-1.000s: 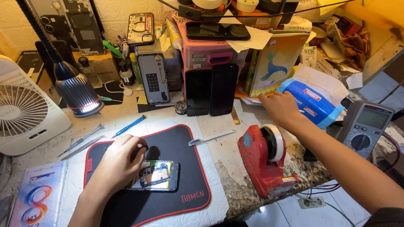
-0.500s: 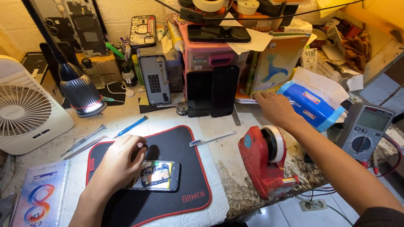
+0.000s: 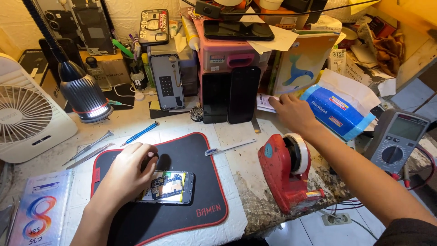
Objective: The person works on a disassembled smartphone placed on a mat, using a multimeter to test the internal circuit board. They connect the multimeter probes to various points on the board and adjust the device's dial to read measurements.
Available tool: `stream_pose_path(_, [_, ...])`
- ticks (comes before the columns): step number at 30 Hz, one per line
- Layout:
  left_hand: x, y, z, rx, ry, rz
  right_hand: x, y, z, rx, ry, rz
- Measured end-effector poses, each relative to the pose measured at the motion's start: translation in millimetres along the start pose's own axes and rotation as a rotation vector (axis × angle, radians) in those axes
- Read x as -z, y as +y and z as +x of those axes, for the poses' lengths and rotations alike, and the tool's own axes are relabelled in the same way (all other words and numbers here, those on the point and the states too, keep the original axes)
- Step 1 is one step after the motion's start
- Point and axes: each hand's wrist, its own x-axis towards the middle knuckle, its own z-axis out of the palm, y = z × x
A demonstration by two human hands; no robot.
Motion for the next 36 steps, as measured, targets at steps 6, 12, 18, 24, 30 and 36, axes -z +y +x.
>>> stream_pose_path(6, [-1.1, -0.7, 0.4, 0.024, -0.016, 0.000, 10.6, -12.4, 8.7, -0.106, 0.062, 0.024])
stream_pose_path(12, [-5.2, -8.8, 1.7, -0.010, 0.004, 0.012, -6.2, -14.2, 16.5, -0.043, 0.062, -0.108])
stream_pose_path(18, [-7.6, -9.4, 1.4, -0.021, 0.024, 0.008, -35.3, -13.2, 24.9, 0.032, 0.066, -0.228])
stream_pose_path(24, [-4.0, -8.7, 2.0, -0.002, 0.003, 0.005, 28.6, 19.7, 46.9, -0.176, -0.554, 0.155])
stream_pose_path(30, [-2.0, -4.8, 0.9, 0.031, -0.015, 0.014, 115.2, 38.0, 38.3, -0.249, -0.757, 0.324])
stream_pose_path(36, [0.1, -5.0, 0.2, 0.030, -0.001, 0.020, 117.6, 9.9, 21.3, -0.139, -1.113, 0.408])
